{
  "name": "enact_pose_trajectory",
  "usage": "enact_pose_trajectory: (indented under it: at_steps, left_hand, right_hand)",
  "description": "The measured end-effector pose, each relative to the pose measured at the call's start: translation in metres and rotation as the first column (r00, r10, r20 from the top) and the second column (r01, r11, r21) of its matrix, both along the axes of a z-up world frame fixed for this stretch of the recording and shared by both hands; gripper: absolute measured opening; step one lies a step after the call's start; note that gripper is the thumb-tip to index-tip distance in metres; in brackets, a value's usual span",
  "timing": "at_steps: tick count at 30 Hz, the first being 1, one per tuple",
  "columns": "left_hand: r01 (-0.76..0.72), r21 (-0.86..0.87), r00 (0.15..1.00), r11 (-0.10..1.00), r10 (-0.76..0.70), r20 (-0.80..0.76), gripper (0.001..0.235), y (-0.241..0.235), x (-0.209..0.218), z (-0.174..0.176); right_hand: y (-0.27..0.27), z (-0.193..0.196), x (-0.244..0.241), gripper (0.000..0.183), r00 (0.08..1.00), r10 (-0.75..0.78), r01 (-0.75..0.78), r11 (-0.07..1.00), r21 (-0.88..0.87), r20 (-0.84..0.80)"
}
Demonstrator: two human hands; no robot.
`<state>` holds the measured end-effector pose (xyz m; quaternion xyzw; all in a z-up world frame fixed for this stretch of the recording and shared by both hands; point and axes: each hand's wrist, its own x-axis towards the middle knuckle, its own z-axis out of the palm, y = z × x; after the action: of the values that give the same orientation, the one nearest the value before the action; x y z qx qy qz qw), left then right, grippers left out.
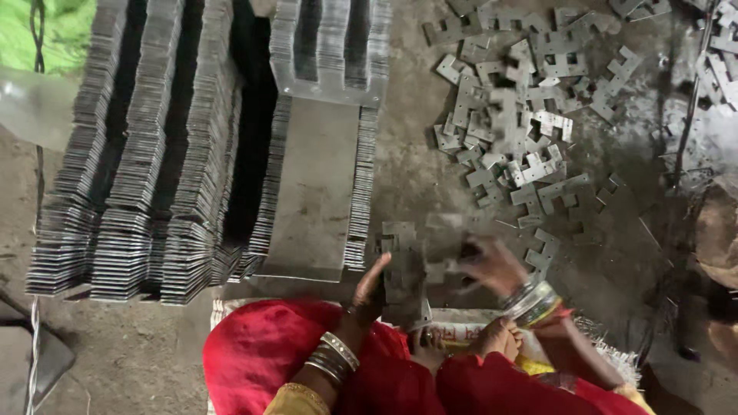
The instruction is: The person sorts small E-shaped metal parts from a pile on the floor into stacks, handling the parts one at a time and placing them on top of vertical piles.
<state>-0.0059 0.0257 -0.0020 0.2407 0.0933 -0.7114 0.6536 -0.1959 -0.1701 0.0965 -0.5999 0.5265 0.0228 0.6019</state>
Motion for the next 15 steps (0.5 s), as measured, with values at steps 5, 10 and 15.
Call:
enact_pose_trajectory:
  at_steps: [5, 10, 15]
  left_hand:
    - [0.158, -0.139, 0.980, 0.978, -0.138, 0.143, 0.059, -0.004, -0.009, 0.022]
    - [0.342, -0.091, 0.844, 0.935, -0.263, 0.467, 0.072, -0.042, -0.013, 0.020]
    - [0.548, 0.216, 0.065, 0.808, -0.299, 0.952, 0.088, -0.106, -0.019, 0.007]
  right_hand:
    - [0.035, -0.031, -0.002, 0.055, 0.944, 0.198, -0.151, 0.970, -0.189, 0.263]
    - [0.030, -0.023, -0.021, 0.088, 0.962, 0.000, 0.042, 0.988, -0.148, 0.271]
    - [0.028, 0.006, -0.040, 0.116, 0.995, 0.085, -0.028, 0.725, -0.688, 0.048]
